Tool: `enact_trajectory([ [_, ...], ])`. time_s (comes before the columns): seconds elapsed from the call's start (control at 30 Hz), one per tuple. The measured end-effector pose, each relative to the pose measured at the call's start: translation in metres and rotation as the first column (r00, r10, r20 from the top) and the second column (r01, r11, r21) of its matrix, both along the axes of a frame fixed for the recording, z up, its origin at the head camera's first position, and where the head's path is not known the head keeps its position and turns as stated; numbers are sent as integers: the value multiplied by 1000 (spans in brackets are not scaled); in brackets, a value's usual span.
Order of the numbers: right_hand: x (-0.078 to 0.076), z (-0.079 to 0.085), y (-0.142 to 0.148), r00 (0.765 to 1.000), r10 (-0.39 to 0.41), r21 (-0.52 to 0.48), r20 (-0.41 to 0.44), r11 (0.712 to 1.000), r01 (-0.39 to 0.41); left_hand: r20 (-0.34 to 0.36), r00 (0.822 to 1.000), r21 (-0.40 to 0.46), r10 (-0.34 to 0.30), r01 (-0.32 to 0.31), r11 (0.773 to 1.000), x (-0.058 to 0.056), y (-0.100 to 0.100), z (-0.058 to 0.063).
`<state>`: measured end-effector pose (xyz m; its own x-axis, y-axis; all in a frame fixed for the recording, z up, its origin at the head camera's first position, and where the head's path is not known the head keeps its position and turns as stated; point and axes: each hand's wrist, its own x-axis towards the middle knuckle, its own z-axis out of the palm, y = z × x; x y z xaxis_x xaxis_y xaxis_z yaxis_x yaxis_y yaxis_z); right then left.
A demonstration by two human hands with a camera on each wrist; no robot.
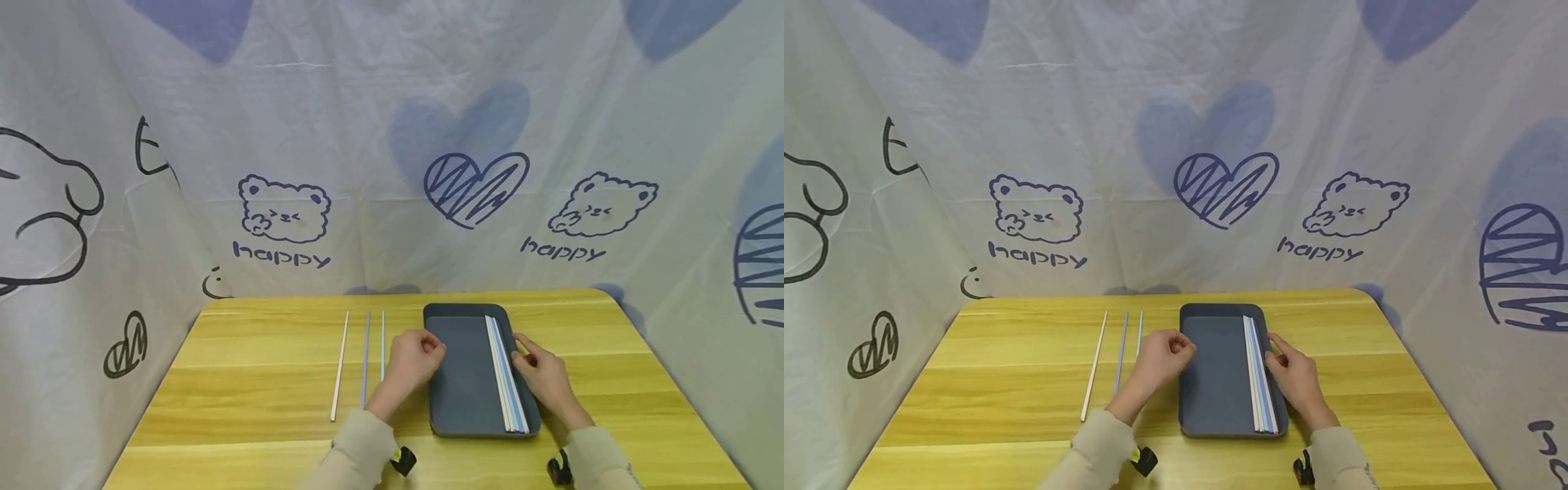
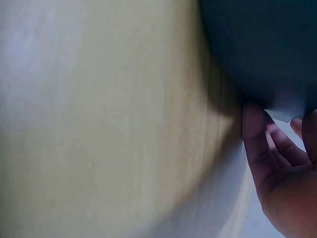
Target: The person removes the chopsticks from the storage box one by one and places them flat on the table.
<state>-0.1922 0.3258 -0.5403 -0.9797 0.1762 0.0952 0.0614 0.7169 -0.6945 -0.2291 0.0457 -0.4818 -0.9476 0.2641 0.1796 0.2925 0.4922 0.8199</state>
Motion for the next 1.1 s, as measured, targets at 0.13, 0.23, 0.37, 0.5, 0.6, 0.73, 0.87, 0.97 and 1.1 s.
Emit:
enact_trajectory([
  [0.13, 0, 0, 0, 1000, -5, 2, 1, 1000, 5, 13, 1000, -7, -4, 4, 1000, 6, 10, -2],
  [0.23, -1, 1, -1, 1000, -6, 3, 1, 1000, 6, 42, 999, 2, 7, -8, 1000, 10, 15, -5],
  [0.37, 0, 2, -1, 1000, -5, -2, 6, 1000, 5, 52, 999, 0, 10, -10, 1000, 13, 22, -9],
  [0.5, 1, 2, -1, 1000, -5, -13, 13, 1000, 5, 66, 998, -15, -13, 14, 1000, 15, 28, -12],
  [0.6, 1, 1, -1, 1000, -6, -15, 15, 1000, 6, 103, 994, -32, -31, 35, 999, 15, 33, -14],
  [0.73, 1, 0, -2, 1000, -15, -11, 6, 1000, 15, 119, 992, -82, -35, 45, 996, 16, 40, -18],
  [0.87, 1, -1, -2, 1000, -26, -10, 6, 1000, 26, 137, 990, -102, -43, 57, 993, 18, 49, -20],
  [0.97, 1, -2, -2, 999, -32, -10, 18, 999, 33, 155, 987, -101, -47, 63, 993, 19, 54, -22],
  [1.1, 0, -3, -1, 999, -34, -9, 26, 999, 35, 148, 988, -122, -45, 63, 991, 20, 60, -26],
])
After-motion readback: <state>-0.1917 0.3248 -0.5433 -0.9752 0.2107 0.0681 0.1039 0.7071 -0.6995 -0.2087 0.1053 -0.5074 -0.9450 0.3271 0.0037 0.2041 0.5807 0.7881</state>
